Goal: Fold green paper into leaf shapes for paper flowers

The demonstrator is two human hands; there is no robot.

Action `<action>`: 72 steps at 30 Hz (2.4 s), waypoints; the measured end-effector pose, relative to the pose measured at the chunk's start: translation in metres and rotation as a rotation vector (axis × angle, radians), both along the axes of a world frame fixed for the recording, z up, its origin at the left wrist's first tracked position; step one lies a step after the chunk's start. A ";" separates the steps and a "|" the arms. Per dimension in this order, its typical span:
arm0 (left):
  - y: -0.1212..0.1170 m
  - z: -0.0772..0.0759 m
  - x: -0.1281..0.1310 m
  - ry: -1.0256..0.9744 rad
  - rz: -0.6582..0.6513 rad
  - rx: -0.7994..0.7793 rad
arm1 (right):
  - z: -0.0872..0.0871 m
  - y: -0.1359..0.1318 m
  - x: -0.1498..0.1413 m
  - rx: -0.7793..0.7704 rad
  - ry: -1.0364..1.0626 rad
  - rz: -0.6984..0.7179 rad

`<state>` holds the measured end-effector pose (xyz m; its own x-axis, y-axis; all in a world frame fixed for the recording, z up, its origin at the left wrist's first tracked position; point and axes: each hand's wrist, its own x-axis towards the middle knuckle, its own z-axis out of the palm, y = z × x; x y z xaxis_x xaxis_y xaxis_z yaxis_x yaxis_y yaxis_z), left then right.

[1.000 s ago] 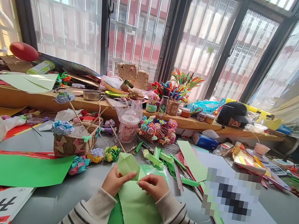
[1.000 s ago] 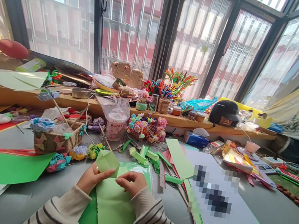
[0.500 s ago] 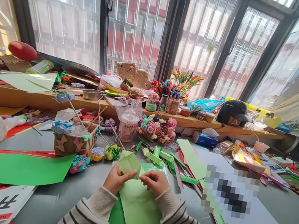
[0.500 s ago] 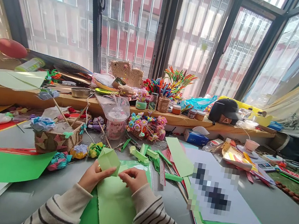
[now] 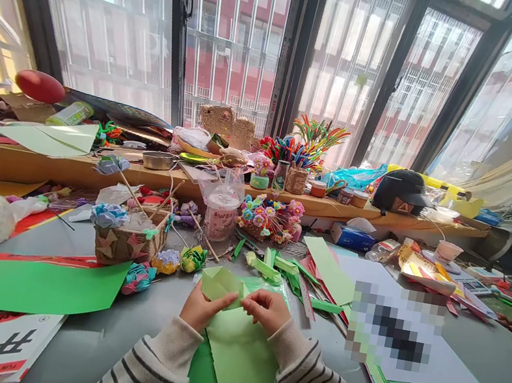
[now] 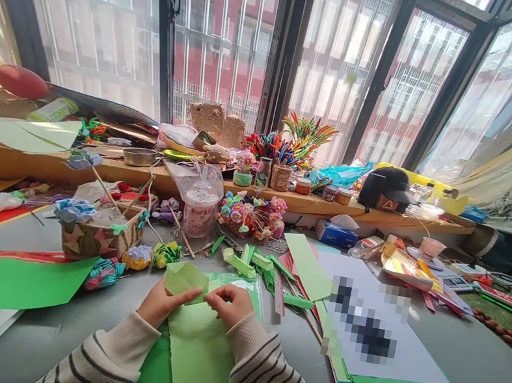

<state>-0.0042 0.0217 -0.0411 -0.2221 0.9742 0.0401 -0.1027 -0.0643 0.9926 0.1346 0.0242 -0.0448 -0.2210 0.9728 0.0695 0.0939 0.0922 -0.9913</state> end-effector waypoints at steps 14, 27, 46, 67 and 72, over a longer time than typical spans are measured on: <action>0.007 0.010 -0.021 -0.114 -0.193 -0.097 | 0.014 0.004 0.034 -0.080 -0.019 0.089; 0.004 0.002 -0.010 0.058 -0.274 -0.115 | 0.005 0.009 0.020 -0.061 0.173 0.015; 0.001 0.003 -0.007 0.103 -0.337 -0.038 | 0.007 0.005 0.017 -0.024 0.163 0.052; 0.002 0.006 -0.007 -0.032 -0.430 -0.195 | 0.002 0.005 0.016 0.105 0.190 0.053; 0.004 0.001 -0.007 -0.061 -0.403 -0.170 | 0.002 0.005 0.017 0.116 0.150 0.044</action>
<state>-0.0117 0.0255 -0.0405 0.1797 0.9751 -0.1297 -0.1451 0.1567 0.9769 0.1515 0.0297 -0.0433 -0.2415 0.9460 0.2164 -0.0611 0.2078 -0.9763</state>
